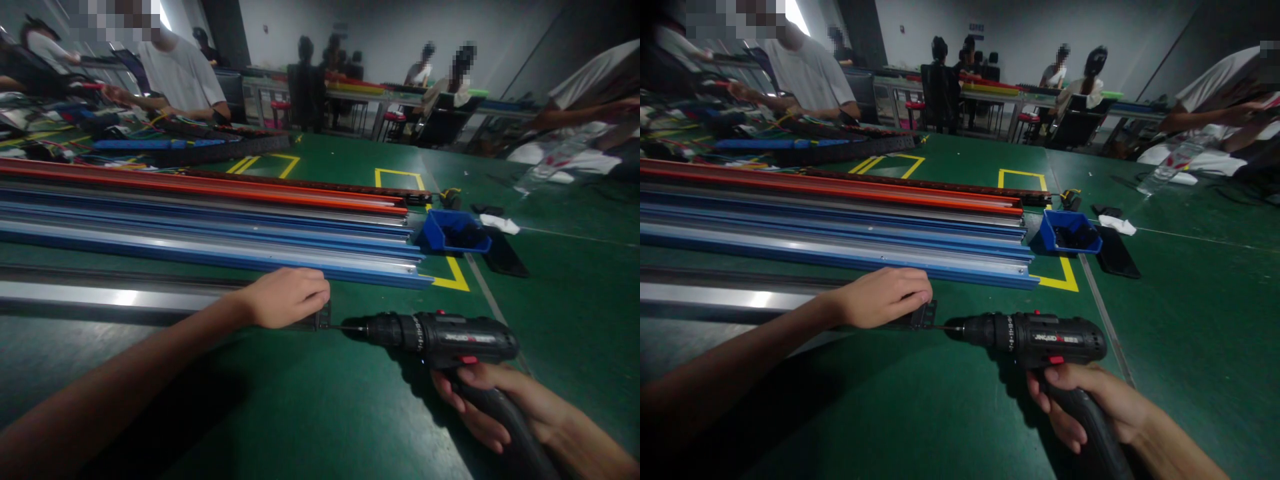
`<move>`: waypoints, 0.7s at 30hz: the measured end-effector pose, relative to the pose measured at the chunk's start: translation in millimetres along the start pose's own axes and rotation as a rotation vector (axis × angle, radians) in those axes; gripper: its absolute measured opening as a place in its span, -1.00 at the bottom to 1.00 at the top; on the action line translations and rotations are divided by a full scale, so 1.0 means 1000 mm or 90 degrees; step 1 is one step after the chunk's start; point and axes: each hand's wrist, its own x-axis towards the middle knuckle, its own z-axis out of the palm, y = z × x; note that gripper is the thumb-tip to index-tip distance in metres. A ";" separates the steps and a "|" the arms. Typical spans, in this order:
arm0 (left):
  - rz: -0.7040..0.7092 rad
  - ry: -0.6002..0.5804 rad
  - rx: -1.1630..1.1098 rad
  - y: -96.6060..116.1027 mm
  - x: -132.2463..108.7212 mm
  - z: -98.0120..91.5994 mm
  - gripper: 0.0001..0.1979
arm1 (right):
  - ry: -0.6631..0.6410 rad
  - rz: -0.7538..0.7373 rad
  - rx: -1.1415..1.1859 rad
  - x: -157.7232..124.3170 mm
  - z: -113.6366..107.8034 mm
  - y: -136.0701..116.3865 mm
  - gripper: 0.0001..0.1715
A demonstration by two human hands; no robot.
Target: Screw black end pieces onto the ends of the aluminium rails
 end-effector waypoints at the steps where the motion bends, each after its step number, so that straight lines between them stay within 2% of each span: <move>1: 0.001 0.003 0.000 0.000 0.000 0.000 -0.65 | -0.003 0.000 0.000 0.000 -0.001 0.000 -0.63; 16: -0.008 -0.011 0.002 0.001 -0.001 -0.001 -0.64 | -0.015 0.003 -0.001 0.001 0.003 -0.002 -0.64; 21: -0.002 -0.002 -0.002 0.000 -0.001 -0.001 -0.65 | 0.013 0.004 -0.012 0.000 0.002 -0.001 -0.63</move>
